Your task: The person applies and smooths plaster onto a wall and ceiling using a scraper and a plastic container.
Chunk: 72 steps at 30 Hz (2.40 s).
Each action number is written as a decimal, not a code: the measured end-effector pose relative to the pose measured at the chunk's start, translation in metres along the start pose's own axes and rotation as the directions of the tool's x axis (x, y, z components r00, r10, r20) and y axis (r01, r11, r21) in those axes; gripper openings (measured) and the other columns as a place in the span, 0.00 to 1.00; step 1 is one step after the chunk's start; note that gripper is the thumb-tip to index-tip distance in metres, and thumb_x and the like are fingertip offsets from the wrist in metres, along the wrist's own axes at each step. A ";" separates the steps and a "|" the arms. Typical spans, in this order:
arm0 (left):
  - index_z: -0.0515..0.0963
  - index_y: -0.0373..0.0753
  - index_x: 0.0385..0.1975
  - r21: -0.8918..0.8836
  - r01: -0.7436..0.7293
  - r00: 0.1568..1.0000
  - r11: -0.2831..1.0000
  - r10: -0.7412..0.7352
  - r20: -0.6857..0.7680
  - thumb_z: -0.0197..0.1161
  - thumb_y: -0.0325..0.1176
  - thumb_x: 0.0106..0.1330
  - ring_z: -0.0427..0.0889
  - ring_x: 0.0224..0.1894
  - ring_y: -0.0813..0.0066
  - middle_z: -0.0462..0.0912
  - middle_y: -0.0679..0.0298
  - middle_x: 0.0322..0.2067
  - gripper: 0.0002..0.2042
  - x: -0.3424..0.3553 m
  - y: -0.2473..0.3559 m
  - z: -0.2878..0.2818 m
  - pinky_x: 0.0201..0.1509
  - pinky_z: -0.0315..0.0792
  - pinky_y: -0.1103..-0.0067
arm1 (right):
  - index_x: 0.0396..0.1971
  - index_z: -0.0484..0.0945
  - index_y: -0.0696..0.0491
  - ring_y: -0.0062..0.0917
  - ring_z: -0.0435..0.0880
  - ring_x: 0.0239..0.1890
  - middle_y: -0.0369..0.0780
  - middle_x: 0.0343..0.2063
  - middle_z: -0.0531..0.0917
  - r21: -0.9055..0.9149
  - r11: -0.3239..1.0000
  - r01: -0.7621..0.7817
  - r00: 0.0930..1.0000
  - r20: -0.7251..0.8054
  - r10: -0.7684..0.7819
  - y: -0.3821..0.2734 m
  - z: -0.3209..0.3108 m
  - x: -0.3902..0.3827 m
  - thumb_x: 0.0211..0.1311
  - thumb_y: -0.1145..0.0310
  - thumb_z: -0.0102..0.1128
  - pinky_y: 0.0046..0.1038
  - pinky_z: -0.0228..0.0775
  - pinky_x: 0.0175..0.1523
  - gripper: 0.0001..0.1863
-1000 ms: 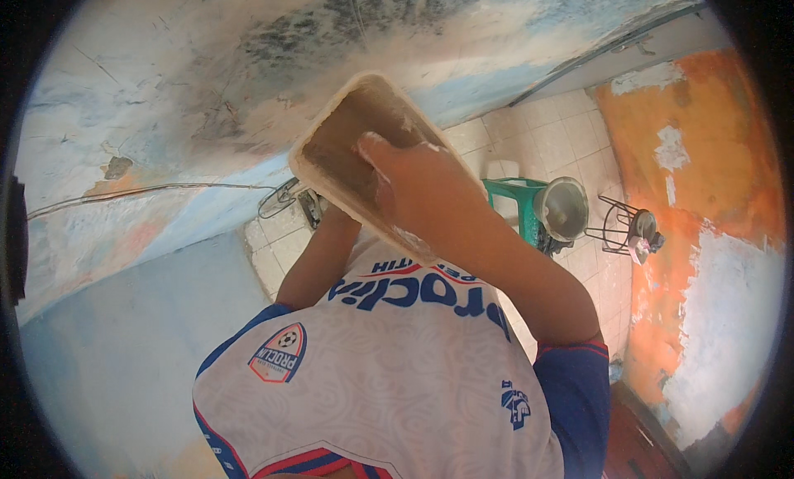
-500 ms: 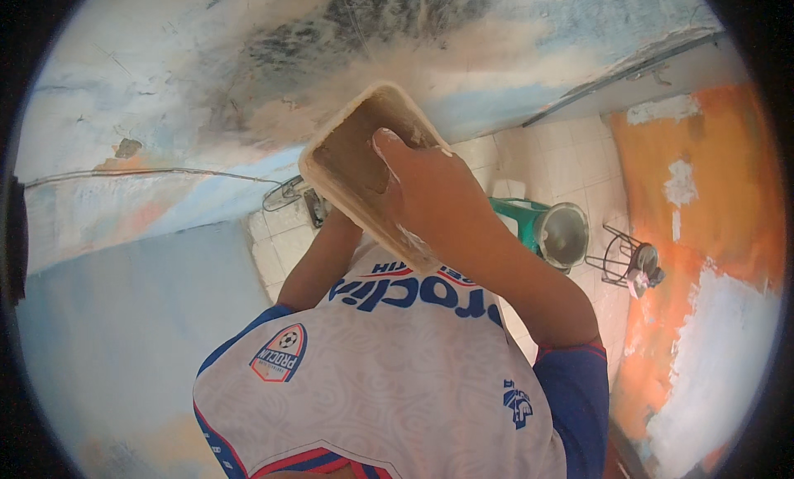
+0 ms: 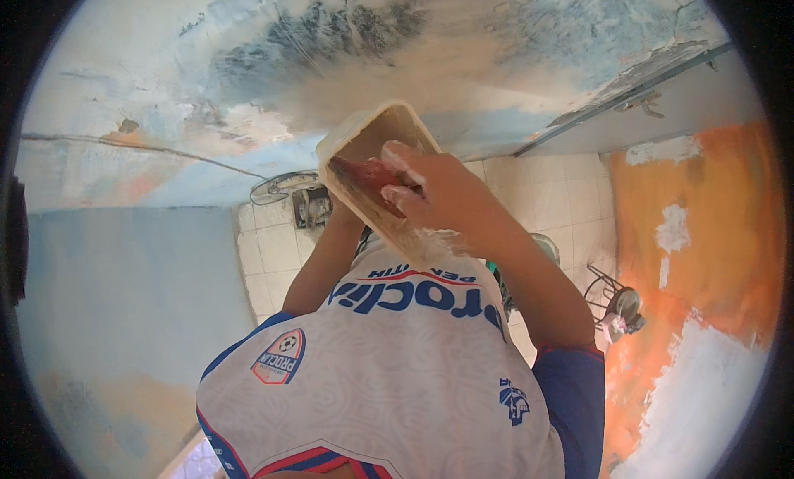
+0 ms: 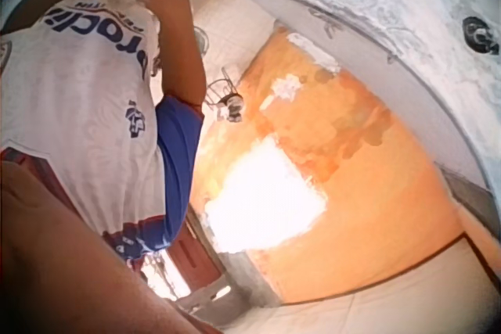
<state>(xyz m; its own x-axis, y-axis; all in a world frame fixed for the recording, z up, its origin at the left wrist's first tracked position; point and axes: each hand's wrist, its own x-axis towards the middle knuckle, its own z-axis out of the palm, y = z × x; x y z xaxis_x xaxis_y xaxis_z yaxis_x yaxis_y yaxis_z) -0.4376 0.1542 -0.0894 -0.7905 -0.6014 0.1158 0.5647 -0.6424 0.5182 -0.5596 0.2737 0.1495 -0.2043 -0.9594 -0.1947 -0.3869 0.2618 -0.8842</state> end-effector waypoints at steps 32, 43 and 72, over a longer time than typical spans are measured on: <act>0.56 0.46 0.70 -0.311 -0.046 0.881 0.949 -0.108 -0.461 0.35 0.65 0.70 0.65 0.67 0.57 0.64 0.58 0.66 0.36 -0.055 0.020 0.062 0.71 0.59 0.60 | 0.58 0.65 0.59 0.31 0.80 0.54 0.43 0.54 0.77 0.941 0.280 0.192 0.977 -0.209 0.032 0.053 -0.027 0.011 0.65 0.77 0.53 0.35 0.75 0.58 0.22; 0.58 0.45 0.69 -0.243 -0.106 0.863 0.964 -0.032 -0.504 0.37 0.62 0.71 0.66 0.66 0.57 0.67 0.58 0.65 0.34 -0.102 0.126 -0.019 0.69 0.61 0.62 | 0.50 0.69 0.60 0.28 0.84 0.42 0.43 0.44 0.80 0.813 0.365 0.453 0.816 -0.544 0.198 0.059 0.050 0.076 0.65 0.73 0.54 0.30 0.81 0.46 0.15; 0.55 0.49 0.71 -0.089 -0.226 0.797 0.970 0.132 -0.589 0.39 0.62 0.71 0.62 0.68 0.56 0.61 0.62 0.68 0.33 -0.208 0.217 -0.091 0.71 0.59 0.59 | 0.21 0.71 0.53 0.34 0.71 0.20 0.40 0.18 0.72 -0.457 0.869 0.189 0.122 -0.867 -0.483 0.011 0.136 0.209 0.56 0.72 0.60 0.36 0.65 0.25 0.08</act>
<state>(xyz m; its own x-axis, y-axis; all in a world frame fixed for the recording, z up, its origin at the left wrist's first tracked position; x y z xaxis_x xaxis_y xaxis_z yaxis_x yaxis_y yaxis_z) -0.1292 0.0969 -0.0781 -0.4162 -0.8440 -0.3383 0.7476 -0.5294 0.4010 -0.4839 0.0618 0.0413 -0.6177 -0.1517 0.7716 -0.7861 0.0945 -0.6108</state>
